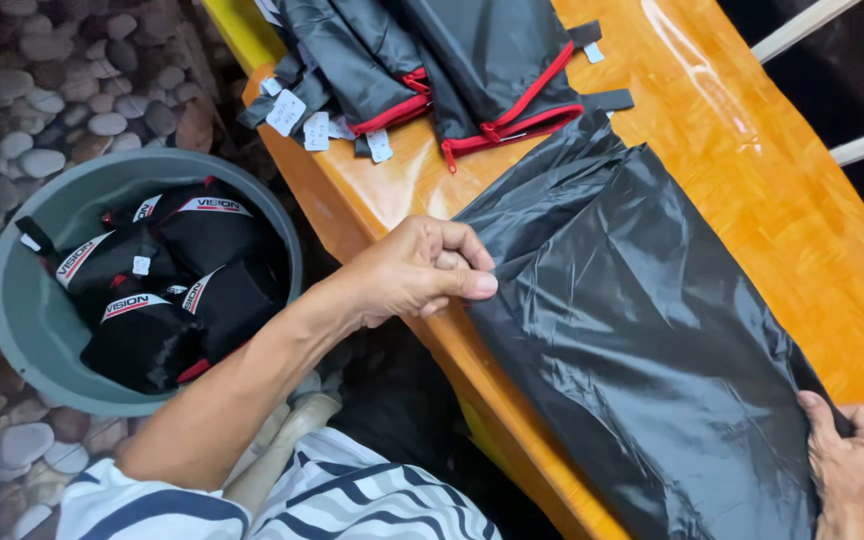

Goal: The person folds a black bag with red trim on a wooden table, then places it in a bucket. They retrieve another black bag from a blue bin, unfold it, and fold it into a long roll on the table.

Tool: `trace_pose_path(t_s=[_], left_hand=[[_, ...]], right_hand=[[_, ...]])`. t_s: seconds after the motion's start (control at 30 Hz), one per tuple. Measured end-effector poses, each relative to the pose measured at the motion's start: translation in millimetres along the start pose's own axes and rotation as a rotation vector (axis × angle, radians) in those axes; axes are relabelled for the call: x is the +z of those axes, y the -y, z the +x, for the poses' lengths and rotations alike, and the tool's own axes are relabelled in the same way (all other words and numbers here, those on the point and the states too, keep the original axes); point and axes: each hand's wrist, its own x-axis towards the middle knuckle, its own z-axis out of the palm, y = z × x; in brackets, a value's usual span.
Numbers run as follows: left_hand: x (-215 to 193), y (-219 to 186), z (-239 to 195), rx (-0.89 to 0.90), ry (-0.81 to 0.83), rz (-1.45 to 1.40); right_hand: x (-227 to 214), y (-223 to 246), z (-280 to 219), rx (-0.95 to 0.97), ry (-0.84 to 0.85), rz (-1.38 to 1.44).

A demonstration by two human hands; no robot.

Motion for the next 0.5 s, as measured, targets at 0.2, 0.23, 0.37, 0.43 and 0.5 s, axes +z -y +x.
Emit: trace_pose_path(t_s=[0.2,0.23,0.37,0.43,0.5], left_hand=[[14.6,-5.8,-9.8,0.188,-0.179,0.423],[16.3,-3.8,-12.6,0.189,-0.177,0.425],[25.0,-6.7,-25.5,0.453,-0.147,0.812],[29.9,-18.0,-30.0,0.458,-0.052,0.860],[36.1,-31.2,-31.4,0.255,0.085,0.649]], right_hand=[[2.7,-13.5,1.0,-0.007,-0.011,-0.024],[4.7,-17.6,2.7,-0.006,-0.012,-0.023],[5.5,-21.2,1.5,-0.042,-0.021,-0.020],[3.8,-13.2,0.9,-0.036,-0.020,0.004],[1.2,-5.2,0.6,0.015,-0.005,-0.014]])
